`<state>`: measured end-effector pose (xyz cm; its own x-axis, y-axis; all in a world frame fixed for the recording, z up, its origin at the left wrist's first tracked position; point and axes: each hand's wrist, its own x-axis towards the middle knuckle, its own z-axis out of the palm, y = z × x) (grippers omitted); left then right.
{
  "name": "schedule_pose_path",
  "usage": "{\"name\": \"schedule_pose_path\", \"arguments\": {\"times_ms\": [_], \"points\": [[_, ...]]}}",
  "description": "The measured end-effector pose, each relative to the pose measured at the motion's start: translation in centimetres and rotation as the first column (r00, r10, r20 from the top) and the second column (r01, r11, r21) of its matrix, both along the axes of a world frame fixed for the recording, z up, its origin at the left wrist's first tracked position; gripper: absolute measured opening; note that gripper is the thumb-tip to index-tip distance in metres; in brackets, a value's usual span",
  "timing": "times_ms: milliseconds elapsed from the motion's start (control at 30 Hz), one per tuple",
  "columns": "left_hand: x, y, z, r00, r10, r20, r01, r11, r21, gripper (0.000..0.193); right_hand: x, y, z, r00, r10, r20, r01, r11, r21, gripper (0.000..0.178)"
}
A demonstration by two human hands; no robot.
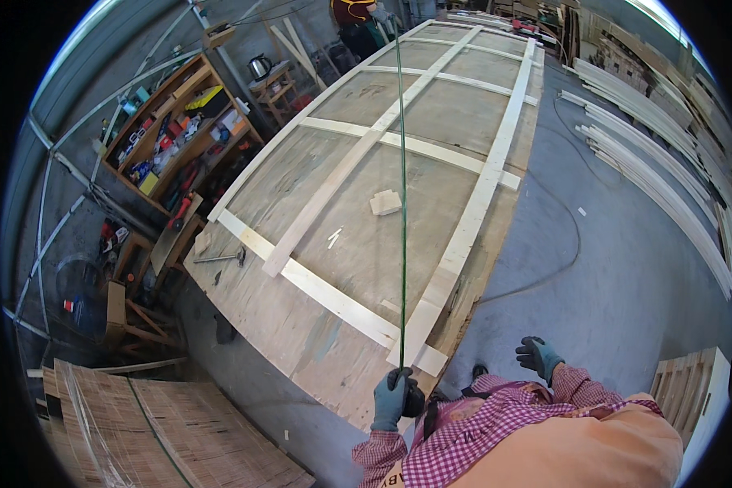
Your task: The person measures a wooden frame using a tape measure. They repeatedly extend the tape measure across different sections of the frame, hold it in place, and then retract it.
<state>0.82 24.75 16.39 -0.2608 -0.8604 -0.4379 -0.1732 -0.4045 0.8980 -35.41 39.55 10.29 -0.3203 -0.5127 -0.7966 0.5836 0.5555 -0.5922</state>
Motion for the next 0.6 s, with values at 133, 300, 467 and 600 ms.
{"name": "schedule_pose_path", "arguments": {"times_ms": [133,300,467,600], "points": [[-3.0,-1.6,-0.4,1.000,-0.001,0.010,0.002,1.000,-0.019,0.022,-1.5,3.1,-0.8,1.000,-0.016,-0.009,0.016,1.000,0.000,0.040],[-4.6,-1.9,-2.4,0.999,-0.010,0.048,0.010,1.000,0.002,0.024,-4.2,6.7,-2.9,0.997,-0.083,0.007,0.083,0.996,0.039,0.036],[-5.4,-0.1,-4.2,0.956,0.009,0.294,0.034,0.990,-0.140,0.020,-8.5,12.3,-11.5,0.994,-0.085,0.069,0.084,0.996,0.017,0.035],[-4.5,1.6,-7.8,0.937,-0.036,0.348,0.083,0.989,-0.119,0.028,-9.6,15.2,-13.5,1.000,0.022,-0.018,-0.019,0.990,0.136,0.034]]}}
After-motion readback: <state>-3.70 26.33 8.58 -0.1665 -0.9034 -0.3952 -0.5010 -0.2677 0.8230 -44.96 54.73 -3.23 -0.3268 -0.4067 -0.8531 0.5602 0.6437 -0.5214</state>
